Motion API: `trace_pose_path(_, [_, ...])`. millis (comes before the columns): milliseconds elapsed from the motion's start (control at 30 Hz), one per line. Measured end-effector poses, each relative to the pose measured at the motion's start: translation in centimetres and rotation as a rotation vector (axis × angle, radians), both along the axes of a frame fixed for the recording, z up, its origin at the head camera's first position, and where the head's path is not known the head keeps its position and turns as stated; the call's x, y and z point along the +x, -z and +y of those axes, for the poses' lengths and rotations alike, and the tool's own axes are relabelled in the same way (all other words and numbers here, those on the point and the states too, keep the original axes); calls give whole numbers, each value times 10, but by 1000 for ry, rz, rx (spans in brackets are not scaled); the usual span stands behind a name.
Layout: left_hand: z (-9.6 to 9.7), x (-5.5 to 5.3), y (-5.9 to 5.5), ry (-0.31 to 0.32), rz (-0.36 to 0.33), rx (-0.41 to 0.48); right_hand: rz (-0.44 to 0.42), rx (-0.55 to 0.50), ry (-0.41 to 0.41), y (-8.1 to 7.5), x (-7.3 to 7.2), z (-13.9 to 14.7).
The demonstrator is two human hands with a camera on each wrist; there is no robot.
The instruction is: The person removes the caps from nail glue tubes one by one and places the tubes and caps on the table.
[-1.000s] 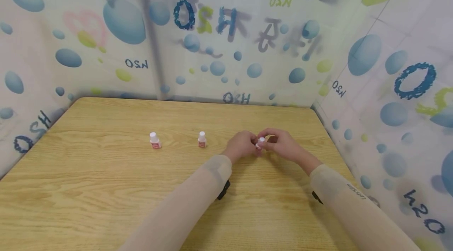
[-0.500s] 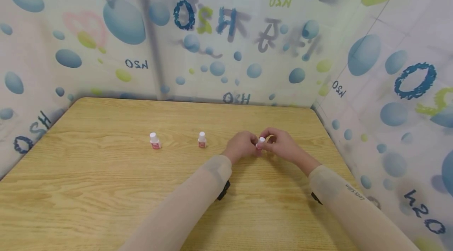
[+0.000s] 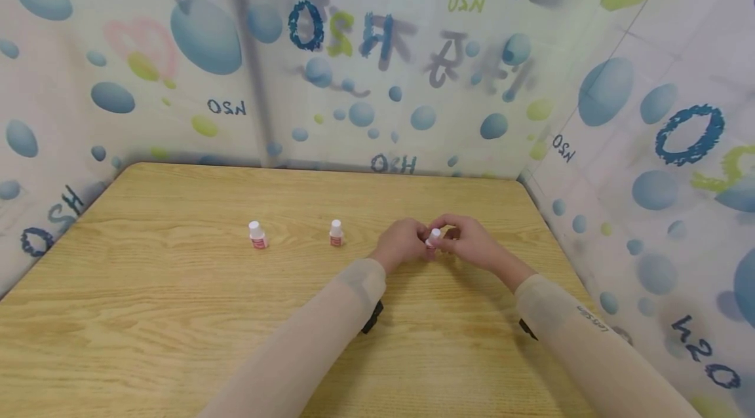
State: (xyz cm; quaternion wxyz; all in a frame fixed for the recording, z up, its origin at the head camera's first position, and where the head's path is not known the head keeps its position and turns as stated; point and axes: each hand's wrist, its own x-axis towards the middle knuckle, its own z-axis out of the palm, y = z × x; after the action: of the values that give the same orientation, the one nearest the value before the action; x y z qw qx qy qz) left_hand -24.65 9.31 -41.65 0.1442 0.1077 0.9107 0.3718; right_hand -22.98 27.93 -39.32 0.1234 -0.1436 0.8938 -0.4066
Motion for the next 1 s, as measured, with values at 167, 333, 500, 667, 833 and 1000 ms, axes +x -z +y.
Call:
trace_pose_path(167, [0,-1,1,10,16,-4,25,26,37,4,-2,-1])
trace_pose_path(333, [0,-1,3,10,22,-4,89,113,67,8,-4,0])
trace_pose_path(500, [1,-1,2,8,14,-3,110,132,54,7,-4,0])
trace_pose_path(667, [2,-2,2,6,0,-4,97,97,10,5,-3,2])
trace_pose_path(833, [2,-1,2,11,7,-4,88,105,1,3,-2,2])
trace_pose_path(1000, [1,0,1,11,16,-4,95,137,44,5,-4,1])
